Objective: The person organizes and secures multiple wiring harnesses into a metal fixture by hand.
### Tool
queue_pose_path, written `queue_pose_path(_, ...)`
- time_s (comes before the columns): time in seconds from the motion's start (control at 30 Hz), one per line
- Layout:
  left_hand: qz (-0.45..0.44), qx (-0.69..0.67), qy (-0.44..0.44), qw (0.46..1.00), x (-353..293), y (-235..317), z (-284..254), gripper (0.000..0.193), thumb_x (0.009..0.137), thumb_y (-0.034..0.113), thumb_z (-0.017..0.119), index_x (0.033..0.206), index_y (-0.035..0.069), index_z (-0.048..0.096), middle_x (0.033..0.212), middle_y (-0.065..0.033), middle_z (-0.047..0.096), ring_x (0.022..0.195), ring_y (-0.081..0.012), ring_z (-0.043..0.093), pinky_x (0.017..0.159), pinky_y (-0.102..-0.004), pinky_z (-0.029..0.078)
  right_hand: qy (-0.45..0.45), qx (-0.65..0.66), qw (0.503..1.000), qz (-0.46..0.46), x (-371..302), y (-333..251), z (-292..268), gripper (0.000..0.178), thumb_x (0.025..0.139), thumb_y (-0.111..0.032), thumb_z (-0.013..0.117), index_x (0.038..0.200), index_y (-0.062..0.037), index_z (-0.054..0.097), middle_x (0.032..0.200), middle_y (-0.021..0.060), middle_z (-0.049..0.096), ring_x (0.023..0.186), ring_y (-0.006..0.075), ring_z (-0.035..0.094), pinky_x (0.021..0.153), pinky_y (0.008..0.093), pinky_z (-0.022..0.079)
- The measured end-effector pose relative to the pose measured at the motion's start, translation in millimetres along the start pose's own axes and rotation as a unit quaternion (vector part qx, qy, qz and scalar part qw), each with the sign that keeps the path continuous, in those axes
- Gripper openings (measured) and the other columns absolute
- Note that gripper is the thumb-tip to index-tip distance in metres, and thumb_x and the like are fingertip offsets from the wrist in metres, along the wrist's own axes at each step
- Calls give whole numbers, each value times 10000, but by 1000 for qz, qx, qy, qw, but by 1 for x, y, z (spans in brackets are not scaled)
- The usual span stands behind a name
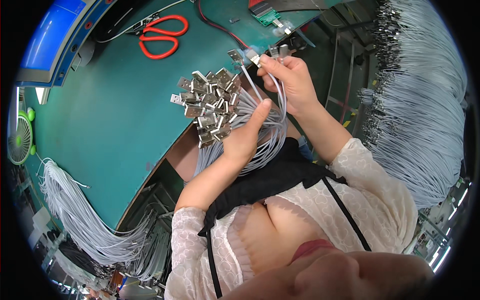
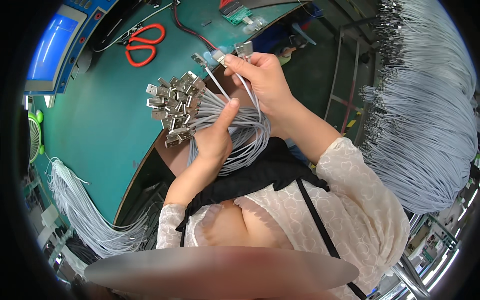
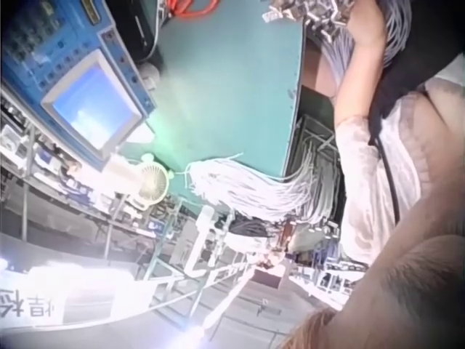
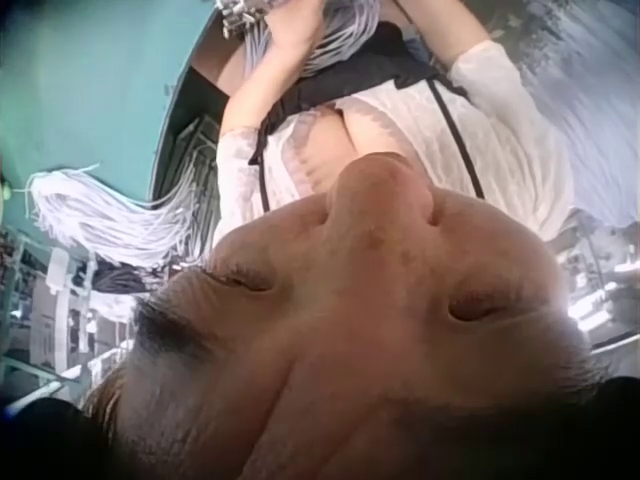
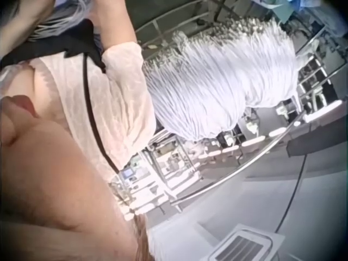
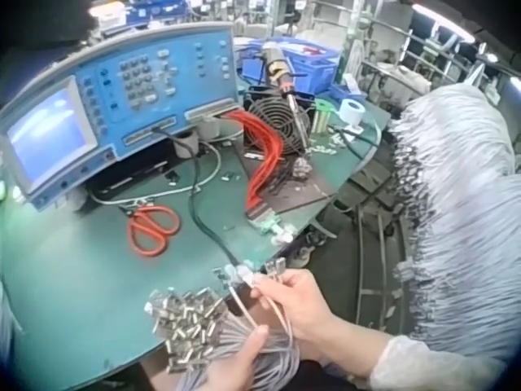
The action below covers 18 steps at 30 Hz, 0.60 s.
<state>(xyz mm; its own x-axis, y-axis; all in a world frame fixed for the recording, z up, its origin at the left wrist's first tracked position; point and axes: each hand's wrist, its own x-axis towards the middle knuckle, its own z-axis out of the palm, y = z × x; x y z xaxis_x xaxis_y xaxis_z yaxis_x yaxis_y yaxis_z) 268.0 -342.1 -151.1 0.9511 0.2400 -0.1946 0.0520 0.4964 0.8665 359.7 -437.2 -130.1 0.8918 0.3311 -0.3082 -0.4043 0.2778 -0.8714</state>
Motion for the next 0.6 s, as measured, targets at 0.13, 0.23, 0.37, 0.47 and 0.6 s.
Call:
queue_pose_path(0.13, -55, 5, -7, 998, -5, 9, 1, 354, 757, 79, 628, 1067, 17, 471, 888, -33, 548, 787, -101, 527, 703, -216, 432, -41, -26, 998, 35, 0, -7, 12, 199, 783, -179, 589, 711, 7, 580, 492, -4, 463, 399, 42, 360, 386, 186, 264)
queue_pose_path(0.23, -68, -1, -10, 998, -7, 8, 3, 322, 740, 46, 632, 1023, 25, 481, 870, -28, 542, 791, -102, 520, 712, -217, 426, -49, -31, 997, 56, -6, -6, 11, 203, 781, -181, 591, 704, 6, 584, 488, -7, 462, 397, 39, 358, 384, 184, 261)
queue_pose_path(0.37, -62, 7, -20, 998, -6, 7, -1, 237, 717, -23, 629, 915, 40, 515, 839, -26, 539, 802, -102, 512, 728, -223, 417, -42, -25, 997, 62, -10, -1, 2, 201, 773, -166, 596, 669, 6, 582, 472, -13, 450, 393, 36, 354, 382, 184, 257)
queue_pose_path(0.47, -66, 63, -63, 994, -3, 6, -4, 193, 727, -18, 621, 884, 39, 526, 837, -30, 547, 800, -102, 516, 724, -224, 419, -32, -48, 997, 58, -8, -4, -4, 204, 766, -150, 596, 631, 1, 571, 454, -19, 434, 389, 36, 350, 382, 184, 254)
queue_pose_path(0.6, -25, 22, 8, 999, -3, 2, -1, 154, 750, -2, 600, 881, 29, 527, 829, -45, 560, 778, -111, 532, 718, -232, 424, -24, 21, 996, 89, -2, -7, -4, 204, 756, -125, 595, 601, 1, 556, 436, -22, 414, 381, 39, 342, 383, 185, 249)
